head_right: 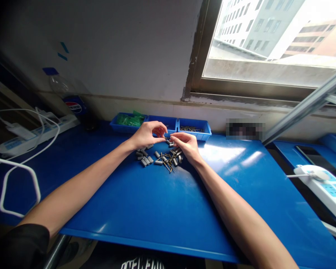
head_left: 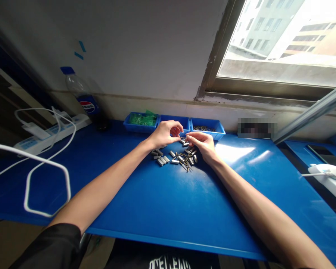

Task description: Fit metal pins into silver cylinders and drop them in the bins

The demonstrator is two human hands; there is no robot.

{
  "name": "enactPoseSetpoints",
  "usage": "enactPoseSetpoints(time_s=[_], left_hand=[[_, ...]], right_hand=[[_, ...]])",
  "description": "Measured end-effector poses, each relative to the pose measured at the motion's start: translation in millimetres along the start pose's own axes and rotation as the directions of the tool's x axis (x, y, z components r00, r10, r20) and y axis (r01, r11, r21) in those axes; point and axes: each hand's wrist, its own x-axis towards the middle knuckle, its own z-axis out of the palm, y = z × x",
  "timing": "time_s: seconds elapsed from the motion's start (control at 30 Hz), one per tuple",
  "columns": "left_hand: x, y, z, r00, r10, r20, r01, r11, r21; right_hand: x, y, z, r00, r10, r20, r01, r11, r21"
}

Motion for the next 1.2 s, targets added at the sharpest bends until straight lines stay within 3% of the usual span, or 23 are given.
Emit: enactPoseSetpoints(time_s=[0.27, 0.37, 0.43, 0.5, 0.57, 0.63, 0.87, 1.03, 1.2], left_hand=[[0.8, -5.4, 6.2, 0.999, 0.023, -0.040, -0.022, 0.999, 0.036], [0.4, -4.5, 3.2, 0.999, -0.021, -0.034, 0.024, 0.995, 0.101], [-1.1, -2.4, -0.5, 0.995, -0.073, 0.065, 0.065, 0.990, 0.128], [-3.3, -0.1, -3.7, 0.963, -0.106, 0.248, 0.080, 0.990, 0.114], [-5.4, 1.6, -5.0, 0.916, -0.105, 0.388, 0.074, 0.993, 0.094], [-6.9, 2.4, -4.2, 0.895, -0.099, 0.436, 0.067, 0.994, 0.089], [-7.6, 7.8, 0.8, 0.863, -0.144, 0.485, 0.100, 0.988, 0.117], [-8.0, 8.6, 4.5, 0.885, -0.141, 0.445, 0.076, 0.984, 0.160], [-8.8, -5.0, 8.9, 0.904, -0.184, 0.386, 0.163, 0.983, 0.086]], right_hand=[[1.7, 1.0, -2.5, 0.999, 0.040, 0.002, -0.040, 0.999, 0.011], [2.0, 2.5, -1.3, 0.996, 0.003, -0.091, -0.003, 1.000, 0.005], [2.9, 4.3, -0.7, 0.976, -0.032, -0.217, 0.029, 0.999, -0.015], [4.1, 6.7, -1.1, 0.941, -0.068, -0.332, 0.060, 0.998, -0.037], [5.3, 9.5, -2.6, 0.919, -0.100, -0.381, 0.084, 0.995, -0.058], [5.9, 11.9, -4.4, 0.917, -0.123, -0.379, 0.099, 0.992, -0.082], [5.1, 13.2, -5.3, 0.929, -0.120, -0.351, 0.098, 0.992, -0.079], [5.3, 14.2, -4.9, 0.934, -0.118, -0.336, 0.095, 0.992, -0.083], [5.1, 14.5, -5.3, 0.934, -0.109, -0.341, 0.088, 0.993, -0.076]])
